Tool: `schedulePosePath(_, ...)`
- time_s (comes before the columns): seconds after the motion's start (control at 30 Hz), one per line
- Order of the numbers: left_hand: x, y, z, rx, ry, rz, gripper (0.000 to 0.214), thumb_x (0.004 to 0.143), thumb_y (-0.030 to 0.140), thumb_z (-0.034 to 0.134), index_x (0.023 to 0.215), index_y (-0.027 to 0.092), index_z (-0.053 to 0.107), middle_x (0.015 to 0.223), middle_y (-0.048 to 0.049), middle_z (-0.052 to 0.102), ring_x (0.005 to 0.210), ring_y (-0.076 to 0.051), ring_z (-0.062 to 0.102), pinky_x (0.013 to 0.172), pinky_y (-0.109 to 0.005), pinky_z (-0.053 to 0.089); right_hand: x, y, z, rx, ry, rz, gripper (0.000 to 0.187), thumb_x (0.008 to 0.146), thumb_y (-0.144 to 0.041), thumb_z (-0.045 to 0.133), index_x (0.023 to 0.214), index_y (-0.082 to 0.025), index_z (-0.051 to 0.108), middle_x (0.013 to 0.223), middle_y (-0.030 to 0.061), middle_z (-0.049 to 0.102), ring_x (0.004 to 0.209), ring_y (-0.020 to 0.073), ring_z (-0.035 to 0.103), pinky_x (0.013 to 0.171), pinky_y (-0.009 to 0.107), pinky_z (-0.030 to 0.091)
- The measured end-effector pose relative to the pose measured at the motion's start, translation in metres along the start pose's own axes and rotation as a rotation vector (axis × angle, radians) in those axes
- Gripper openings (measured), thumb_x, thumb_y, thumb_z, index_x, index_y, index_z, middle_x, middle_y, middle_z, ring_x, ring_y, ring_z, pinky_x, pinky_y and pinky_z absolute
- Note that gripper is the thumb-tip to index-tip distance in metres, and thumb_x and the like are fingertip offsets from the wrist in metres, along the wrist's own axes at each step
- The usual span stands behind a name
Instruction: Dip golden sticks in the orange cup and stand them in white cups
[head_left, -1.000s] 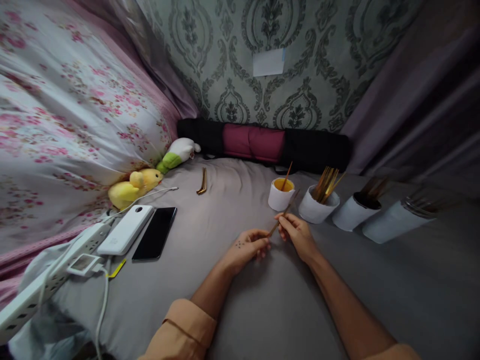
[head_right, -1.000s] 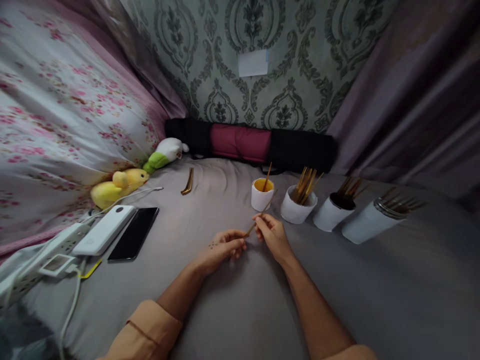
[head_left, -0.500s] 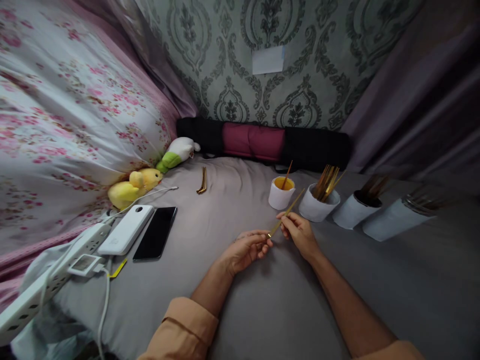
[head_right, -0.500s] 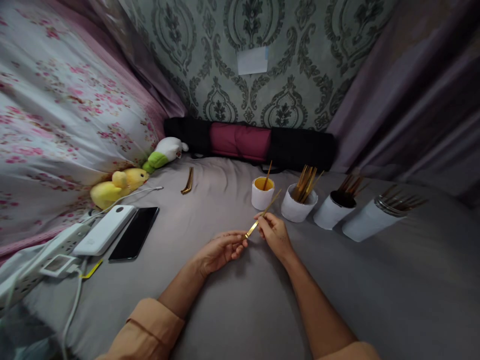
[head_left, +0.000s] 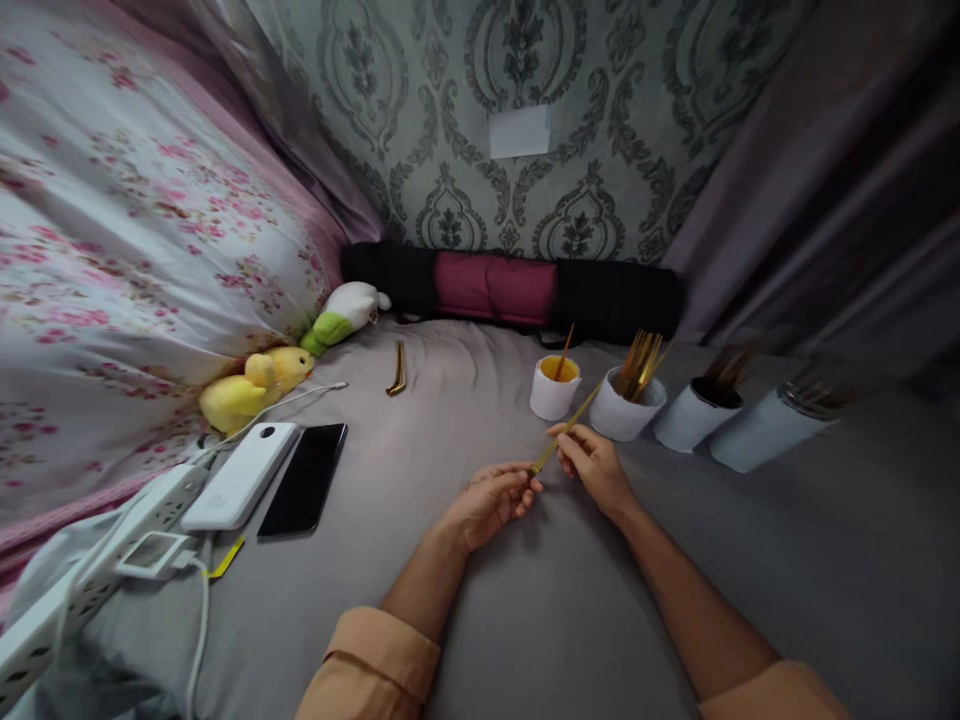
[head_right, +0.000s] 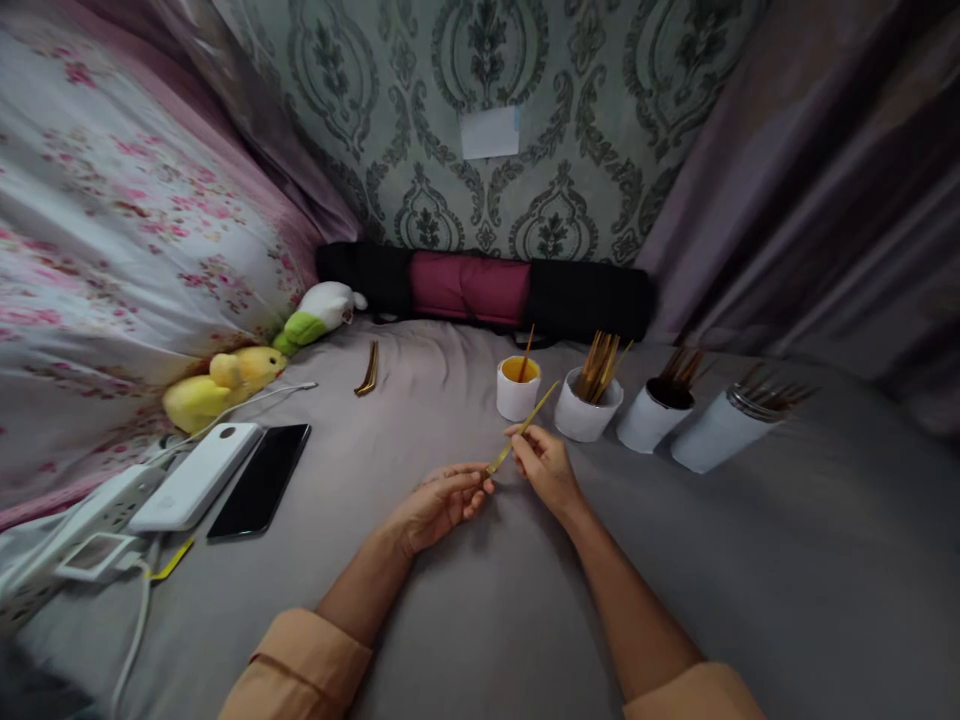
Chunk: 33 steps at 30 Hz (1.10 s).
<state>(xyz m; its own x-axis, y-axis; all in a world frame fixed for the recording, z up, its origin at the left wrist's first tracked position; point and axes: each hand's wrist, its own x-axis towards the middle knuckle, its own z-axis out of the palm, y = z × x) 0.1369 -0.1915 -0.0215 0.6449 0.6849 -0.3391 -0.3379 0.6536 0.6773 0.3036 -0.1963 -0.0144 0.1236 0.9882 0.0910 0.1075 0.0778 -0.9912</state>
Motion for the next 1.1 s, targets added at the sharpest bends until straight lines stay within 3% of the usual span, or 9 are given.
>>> schedulePosePath(0.53,0.001,-0.002,-0.002,-0.023,-0.002,0.013,0.024,0.069,0.016,0.059,0.092,0.009,0.055,0.074,-0.0065,0.058,0.054,-0.006,0.049,0.048,-0.018,0.033,0.015,-0.014,-0.027,0.022,0.191,-0.076,0.029,0.076,-0.04,0.049,0.093,-0.018,0.056,0.063,-0.0012,0.05,0.045,0.0063,0.041,0.038,0.018,0.031)
schedulePosePath(1.1,0.001,-0.003,0.0,-0.036,0.012,0.042,0.023,0.071,0.015,0.057,0.093,0.008,0.055,0.075,-0.0073,0.059,0.056,-0.007,0.051,0.051,-0.019,0.037,0.023,-0.047,-0.044,-0.047,0.301,-0.082,0.032,0.075,-0.045,0.051,0.081,-0.015,0.059,0.062,0.0001,0.054,0.041,0.0047,0.042,0.035,0.017,0.031)
